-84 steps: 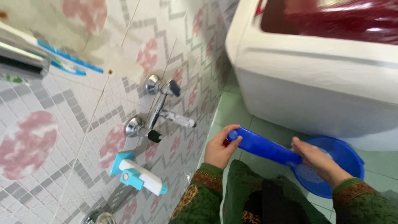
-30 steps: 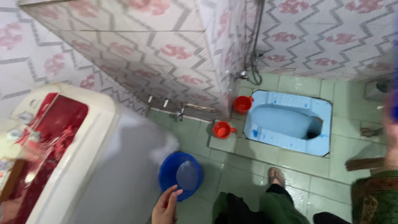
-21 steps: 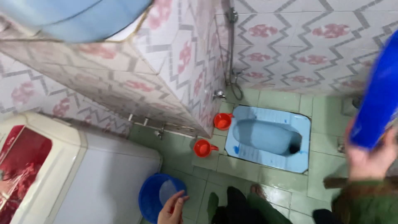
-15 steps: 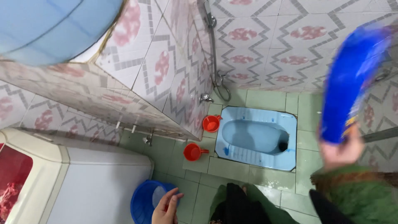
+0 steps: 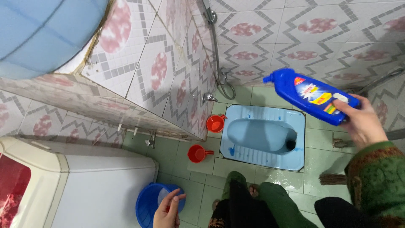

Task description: Applying toilet cleaner to a squat toilet and then wiping down the top of a washing machine with a cloth.

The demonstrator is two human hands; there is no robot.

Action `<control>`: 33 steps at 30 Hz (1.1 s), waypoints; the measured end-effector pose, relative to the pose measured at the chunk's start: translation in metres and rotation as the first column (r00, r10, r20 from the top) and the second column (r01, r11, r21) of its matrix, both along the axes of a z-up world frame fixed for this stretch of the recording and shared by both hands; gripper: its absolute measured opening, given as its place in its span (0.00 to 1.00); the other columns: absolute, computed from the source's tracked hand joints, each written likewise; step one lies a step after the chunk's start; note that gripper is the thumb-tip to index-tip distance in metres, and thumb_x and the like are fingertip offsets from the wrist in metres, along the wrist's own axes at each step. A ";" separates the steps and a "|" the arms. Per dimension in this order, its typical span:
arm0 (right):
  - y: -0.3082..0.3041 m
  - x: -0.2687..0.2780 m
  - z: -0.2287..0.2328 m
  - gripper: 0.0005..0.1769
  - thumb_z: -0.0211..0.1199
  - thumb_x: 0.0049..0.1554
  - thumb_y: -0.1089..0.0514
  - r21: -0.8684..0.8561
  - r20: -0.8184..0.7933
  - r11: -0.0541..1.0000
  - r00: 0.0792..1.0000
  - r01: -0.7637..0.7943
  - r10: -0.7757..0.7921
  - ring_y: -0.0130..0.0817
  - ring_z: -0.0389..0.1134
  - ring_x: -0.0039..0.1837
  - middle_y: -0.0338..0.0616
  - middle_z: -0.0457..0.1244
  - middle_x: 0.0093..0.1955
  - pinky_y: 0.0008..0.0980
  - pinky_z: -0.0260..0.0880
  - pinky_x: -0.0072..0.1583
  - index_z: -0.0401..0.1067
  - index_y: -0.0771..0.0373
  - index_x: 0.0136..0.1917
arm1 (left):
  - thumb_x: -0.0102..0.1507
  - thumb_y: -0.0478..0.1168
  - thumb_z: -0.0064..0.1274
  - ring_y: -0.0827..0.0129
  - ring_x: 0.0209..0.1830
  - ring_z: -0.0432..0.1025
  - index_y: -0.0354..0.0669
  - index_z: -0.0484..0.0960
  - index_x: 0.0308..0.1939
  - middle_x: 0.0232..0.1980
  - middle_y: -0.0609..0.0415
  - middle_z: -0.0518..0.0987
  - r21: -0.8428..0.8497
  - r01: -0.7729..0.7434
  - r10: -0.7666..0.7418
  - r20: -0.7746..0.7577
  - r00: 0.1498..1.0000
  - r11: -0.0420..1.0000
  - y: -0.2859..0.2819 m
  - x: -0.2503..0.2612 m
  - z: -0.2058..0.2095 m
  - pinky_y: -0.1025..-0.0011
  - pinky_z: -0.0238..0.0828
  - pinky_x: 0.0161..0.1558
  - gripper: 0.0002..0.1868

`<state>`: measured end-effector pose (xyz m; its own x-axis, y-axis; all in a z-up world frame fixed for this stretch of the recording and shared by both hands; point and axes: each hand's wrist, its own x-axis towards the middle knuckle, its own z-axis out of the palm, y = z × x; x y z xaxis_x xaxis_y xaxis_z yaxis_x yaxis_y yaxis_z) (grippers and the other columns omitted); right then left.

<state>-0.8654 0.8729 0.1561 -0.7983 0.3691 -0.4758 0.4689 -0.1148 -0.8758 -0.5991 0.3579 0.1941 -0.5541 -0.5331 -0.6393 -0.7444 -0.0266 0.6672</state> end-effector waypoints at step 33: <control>-0.033 -0.156 -0.053 0.34 0.73 0.58 0.62 0.942 0.028 0.259 0.819 -0.214 0.573 0.70 0.66 0.58 0.71 0.60 0.63 0.64 0.70 0.54 0.66 0.68 0.74 | 0.69 0.44 0.48 0.68 0.13 0.57 0.45 0.84 0.62 0.53 0.50 0.91 -0.104 -0.228 0.237 0.088 0.968 0.968 0.003 0.038 0.023 0.74 0.55 0.18 0.20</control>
